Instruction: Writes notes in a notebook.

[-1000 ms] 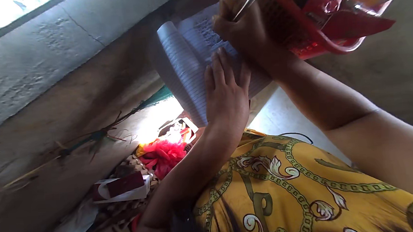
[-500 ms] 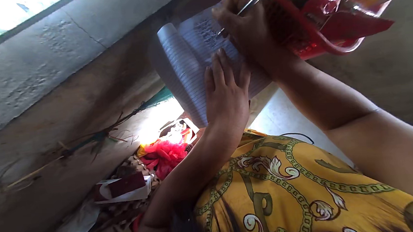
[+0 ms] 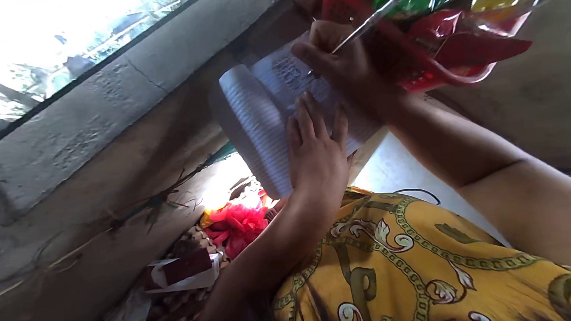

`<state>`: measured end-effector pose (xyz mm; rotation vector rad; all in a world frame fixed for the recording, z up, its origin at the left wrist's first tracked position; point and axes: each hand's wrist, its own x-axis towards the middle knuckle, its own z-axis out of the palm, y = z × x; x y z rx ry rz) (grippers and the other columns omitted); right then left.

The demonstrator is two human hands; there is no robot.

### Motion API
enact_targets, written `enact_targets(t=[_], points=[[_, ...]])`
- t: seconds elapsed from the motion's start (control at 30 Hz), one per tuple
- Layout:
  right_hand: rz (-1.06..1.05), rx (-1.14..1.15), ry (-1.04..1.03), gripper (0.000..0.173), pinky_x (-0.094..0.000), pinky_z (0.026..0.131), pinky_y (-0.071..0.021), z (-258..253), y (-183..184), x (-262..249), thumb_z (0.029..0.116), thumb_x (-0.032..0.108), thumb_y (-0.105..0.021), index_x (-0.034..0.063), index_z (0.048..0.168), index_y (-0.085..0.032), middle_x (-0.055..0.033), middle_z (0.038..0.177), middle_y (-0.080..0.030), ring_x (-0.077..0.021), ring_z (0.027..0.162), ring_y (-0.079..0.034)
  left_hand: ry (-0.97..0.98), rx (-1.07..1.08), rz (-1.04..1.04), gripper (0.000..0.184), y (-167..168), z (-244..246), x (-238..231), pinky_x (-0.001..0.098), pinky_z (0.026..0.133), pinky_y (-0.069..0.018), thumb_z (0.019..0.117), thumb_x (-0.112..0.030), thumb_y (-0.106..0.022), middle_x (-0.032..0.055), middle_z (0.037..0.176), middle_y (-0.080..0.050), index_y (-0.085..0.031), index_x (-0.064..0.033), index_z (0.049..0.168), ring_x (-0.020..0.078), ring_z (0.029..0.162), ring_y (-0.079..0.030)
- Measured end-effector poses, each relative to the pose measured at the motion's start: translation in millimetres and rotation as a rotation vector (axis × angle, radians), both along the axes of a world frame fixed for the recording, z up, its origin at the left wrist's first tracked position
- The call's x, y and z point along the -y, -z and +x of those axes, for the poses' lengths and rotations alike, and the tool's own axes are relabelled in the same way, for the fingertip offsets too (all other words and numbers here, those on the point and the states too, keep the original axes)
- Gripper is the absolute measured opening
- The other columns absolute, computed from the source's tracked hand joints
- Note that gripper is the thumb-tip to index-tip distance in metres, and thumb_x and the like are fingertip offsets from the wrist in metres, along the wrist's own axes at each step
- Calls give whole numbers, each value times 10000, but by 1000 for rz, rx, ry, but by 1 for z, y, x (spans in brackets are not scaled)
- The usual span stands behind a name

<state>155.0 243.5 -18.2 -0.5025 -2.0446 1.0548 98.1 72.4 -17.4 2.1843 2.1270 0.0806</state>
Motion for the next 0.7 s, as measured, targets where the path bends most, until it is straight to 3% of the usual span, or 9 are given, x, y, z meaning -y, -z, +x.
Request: enact_targets(t=[0.1, 0.23, 0.5, 0.63, 0.7], points=[[41, 15, 97, 288, -143, 507, -422, 2, 1, 5, 970, 173, -694, 132, 754, -509, 100, 626, -507, 32, 522, -486, 0, -13, -60, 906, -7, 3, -2, 592, 1191, -217, 910, -615, -649, 350, 1641, -122, -319, -150, 1614, 483, 1533, -145], [36, 42, 152, 291, -143, 494, -408, 2, 0, 7, 960, 79, -641, 138, 719, -489, 105, 601, -477, 32, 507, -467, 6, 68, -100, 866, -15, 10, -12, 574, 1197, -230, 934, -598, -624, 316, 1646, -182, -377, -49, 1557, 458, 1536, -184], [-38, 85, 134, 285, -145, 494, -436, -1, -2, 8, 945, 68, -658, 144, 722, -497, 105, 604, -516, 32, 509, -500, 27, 12, -102, 864, -17, 12, -13, 593, 1164, -276, 922, -578, -656, 376, 1618, -168, -379, -65, 1561, 522, 1505, -200], [58, 110, 85, 282, -155, 506, -374, 1, 4, 4, 949, 102, -648, 128, 713, -495, 86, 616, -486, 24, 526, -451, 19, 6, -89, 870, -15, 14, -14, 580, 1161, -286, 918, -587, -649, 358, 1612, -225, -373, -82, 1570, 496, 1507, -232], [76, 105, 97, 268, -151, 503, -393, 2, 3, 5, 954, 93, -639, 124, 723, -507, 92, 619, -499, 30, 524, -465, 21, 1, -77, 874, -14, 14, -13, 576, 1161, -287, 918, -575, -656, 360, 1608, -233, -365, -74, 1573, 494, 1506, -237]])
